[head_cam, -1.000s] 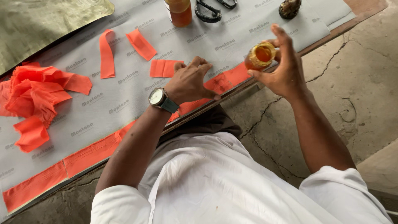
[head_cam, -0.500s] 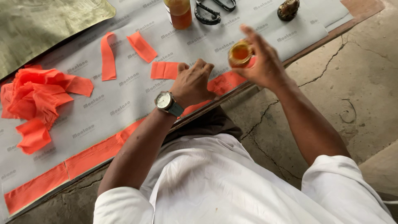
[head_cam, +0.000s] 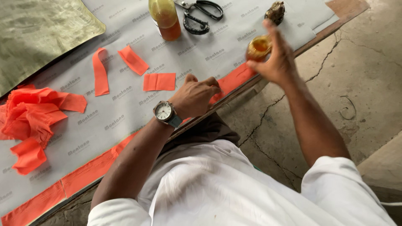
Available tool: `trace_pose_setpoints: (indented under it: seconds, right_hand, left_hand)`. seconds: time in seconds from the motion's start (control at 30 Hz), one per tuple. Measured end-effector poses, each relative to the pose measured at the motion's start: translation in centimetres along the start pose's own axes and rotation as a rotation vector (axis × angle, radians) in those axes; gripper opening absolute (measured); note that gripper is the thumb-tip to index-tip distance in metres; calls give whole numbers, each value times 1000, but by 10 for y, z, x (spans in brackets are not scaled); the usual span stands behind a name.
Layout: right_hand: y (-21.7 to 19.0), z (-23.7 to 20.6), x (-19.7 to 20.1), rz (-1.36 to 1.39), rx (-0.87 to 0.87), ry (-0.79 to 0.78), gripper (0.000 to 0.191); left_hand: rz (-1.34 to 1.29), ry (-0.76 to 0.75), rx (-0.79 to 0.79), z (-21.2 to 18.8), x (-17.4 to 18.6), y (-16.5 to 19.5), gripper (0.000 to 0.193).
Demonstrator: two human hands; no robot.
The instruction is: The person picks up orange paper strips from the table, dips or coats them using paste from a small jar, and presses them one at a time onto a long orange band laid along the table edge, smoothing each strip down by hand. Scissors, a bottle of liquid, and a pile of cut strips sit on the work surface.
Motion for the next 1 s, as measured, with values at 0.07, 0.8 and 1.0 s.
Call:
trace_pose_setpoints:
  seconds: [0.07, 0.8, 1.0]
  right_hand:
    - [-2, -6, 2, 39, -83, -36, 109]
    - [-39, -52, -11, -50, 366, -5, 95]
    - [-29, -49, -33, 117, 261, -11, 84]
  left_hand:
    - [48, -23, 20, 3, 0, -1, 41]
    - [-96, 62, 7, -9, 1, -5, 47]
    - [-76, 180, 4, -15, -5, -5, 47]
Point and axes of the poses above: each hand's wrist, its own z-axis towards the middle knuckle, its own x-axis out of the back of the hand, y = z × x, the point moved 1 cm from there along z, towards the middle knuckle, and after that the axes turned 5 degrees about -y, right-handed, at the moved point
